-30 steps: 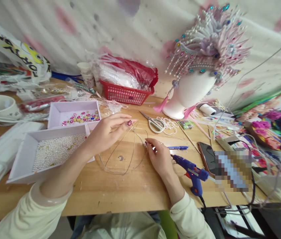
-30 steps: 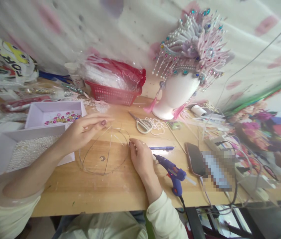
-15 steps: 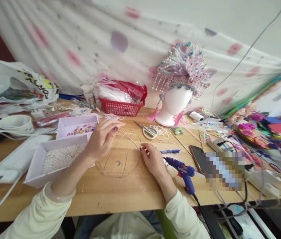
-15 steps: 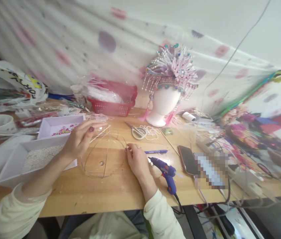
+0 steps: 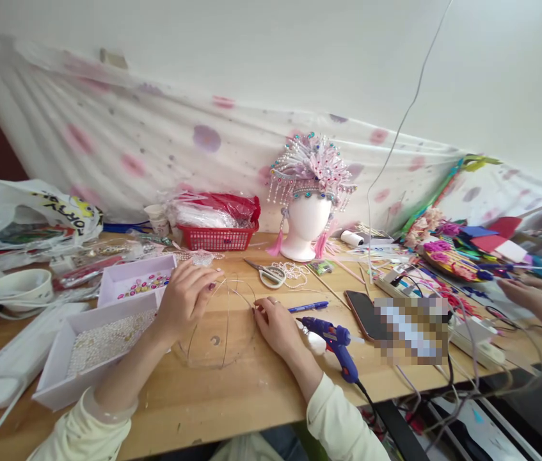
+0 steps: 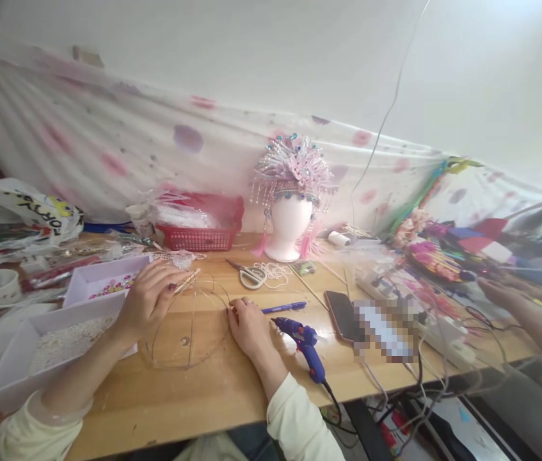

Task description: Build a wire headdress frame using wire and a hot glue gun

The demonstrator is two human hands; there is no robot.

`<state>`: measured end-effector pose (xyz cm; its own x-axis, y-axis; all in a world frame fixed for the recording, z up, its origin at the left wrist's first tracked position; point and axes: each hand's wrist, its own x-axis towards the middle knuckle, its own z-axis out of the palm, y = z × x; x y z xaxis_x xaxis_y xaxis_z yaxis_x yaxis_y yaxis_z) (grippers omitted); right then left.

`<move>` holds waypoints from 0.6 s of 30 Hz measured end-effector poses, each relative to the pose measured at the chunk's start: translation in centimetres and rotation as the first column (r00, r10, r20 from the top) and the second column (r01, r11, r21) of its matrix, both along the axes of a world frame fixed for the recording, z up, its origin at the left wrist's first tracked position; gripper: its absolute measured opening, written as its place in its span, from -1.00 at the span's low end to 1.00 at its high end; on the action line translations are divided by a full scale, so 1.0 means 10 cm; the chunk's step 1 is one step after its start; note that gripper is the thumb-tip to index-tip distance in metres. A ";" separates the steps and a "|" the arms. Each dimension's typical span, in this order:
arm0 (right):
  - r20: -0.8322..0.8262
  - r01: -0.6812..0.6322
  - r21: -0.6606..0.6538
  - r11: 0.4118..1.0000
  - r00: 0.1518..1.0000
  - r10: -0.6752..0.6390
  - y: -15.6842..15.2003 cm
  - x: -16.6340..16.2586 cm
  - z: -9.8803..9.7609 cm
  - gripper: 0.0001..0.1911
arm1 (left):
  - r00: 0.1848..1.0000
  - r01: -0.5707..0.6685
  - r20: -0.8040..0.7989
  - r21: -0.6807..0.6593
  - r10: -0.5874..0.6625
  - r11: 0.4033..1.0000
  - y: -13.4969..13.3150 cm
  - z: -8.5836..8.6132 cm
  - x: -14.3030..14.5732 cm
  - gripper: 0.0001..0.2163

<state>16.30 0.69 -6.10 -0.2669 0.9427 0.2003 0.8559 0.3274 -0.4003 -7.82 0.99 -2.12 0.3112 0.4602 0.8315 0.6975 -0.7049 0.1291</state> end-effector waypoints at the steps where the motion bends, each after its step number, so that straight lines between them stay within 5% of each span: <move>1: 0.005 0.001 -0.002 1.000 1.000 -0.001 0.00 0.00 0.00 -0.81 | 1.000 -0.004 -0.006 0.001 0.004 1.000 0.00 -0.01 0.00 -0.66; 18: 0.078 -0.005 -0.037 0.999 0.997 0.008 -0.02 -0.01 0.05 -0.82 | 0.999 -0.032 -0.003 -0.036 0.032 0.999 0.01 -0.01 0.00 -0.64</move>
<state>16.18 0.51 -5.62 -0.2868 0.9471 0.1440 0.8827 0.3197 -0.3444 -7.81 1.13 -2.25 0.2980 0.4993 0.8135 0.7198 -0.6773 0.1520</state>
